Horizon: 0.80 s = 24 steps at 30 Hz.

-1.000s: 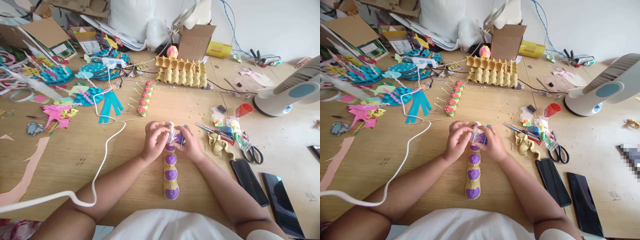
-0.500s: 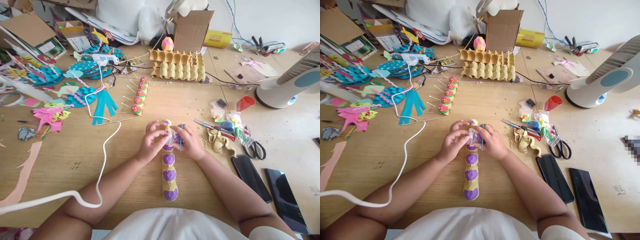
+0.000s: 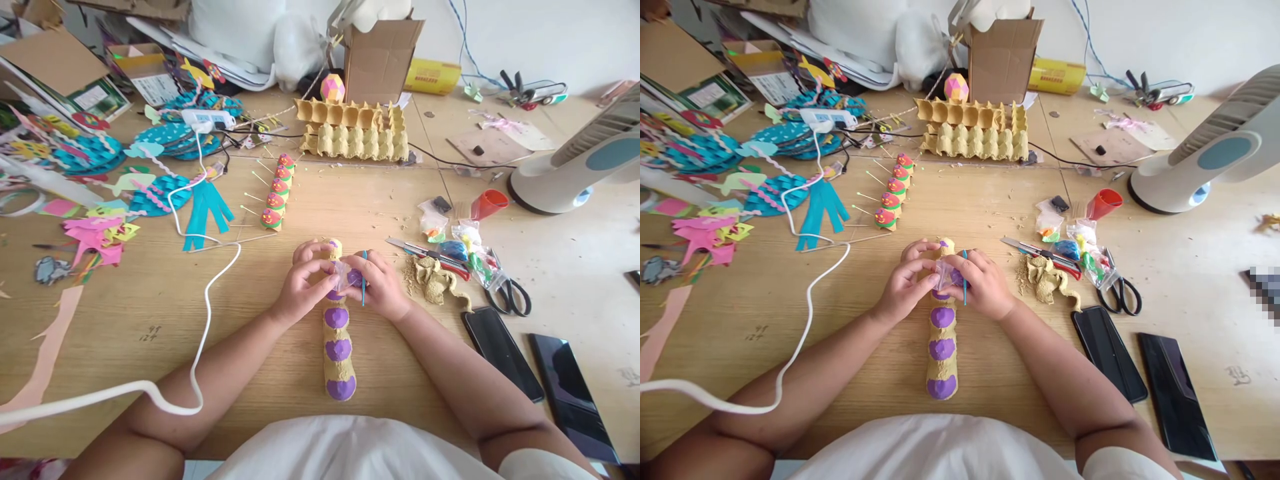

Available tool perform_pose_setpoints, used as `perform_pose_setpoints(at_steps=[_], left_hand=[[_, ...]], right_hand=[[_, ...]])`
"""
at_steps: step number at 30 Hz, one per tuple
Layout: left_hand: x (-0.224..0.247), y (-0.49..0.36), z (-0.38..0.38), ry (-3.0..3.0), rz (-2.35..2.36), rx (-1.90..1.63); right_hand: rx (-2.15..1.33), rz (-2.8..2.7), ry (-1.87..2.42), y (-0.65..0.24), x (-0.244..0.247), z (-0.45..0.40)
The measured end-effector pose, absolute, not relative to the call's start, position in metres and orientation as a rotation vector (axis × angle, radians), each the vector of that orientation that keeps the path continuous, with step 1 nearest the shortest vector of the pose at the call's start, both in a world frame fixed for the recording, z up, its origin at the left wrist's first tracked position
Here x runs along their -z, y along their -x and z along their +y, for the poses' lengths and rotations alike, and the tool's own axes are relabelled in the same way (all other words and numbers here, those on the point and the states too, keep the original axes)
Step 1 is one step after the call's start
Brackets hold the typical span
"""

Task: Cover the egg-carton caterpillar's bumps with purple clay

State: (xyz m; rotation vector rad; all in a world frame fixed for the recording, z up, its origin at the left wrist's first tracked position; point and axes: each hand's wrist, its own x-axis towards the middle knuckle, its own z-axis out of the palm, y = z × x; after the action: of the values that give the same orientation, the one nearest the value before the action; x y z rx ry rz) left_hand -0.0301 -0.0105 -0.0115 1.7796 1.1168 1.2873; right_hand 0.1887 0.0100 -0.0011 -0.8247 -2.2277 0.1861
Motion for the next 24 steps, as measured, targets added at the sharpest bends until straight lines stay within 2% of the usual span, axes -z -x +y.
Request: perform_pose_setpoints(at_steps=[10, 17, 24], left_hand=[[0.011, 0.028, -0.009, -1.834, 1.220, -1.451], [0.004, 0.025, -0.016, -2.258, 1.216, -1.454], [0.007, 0.026, -0.015, -2.216, 1.299, -1.445]], right_hand=[[0.057, -1.984, 0.887, -0.191, -0.004, 0.006], [-0.105, -2.213, 0.872, -0.181, -0.008, 0.000], [-0.094, -2.176, 0.771, -0.179, -0.008, 0.003]])
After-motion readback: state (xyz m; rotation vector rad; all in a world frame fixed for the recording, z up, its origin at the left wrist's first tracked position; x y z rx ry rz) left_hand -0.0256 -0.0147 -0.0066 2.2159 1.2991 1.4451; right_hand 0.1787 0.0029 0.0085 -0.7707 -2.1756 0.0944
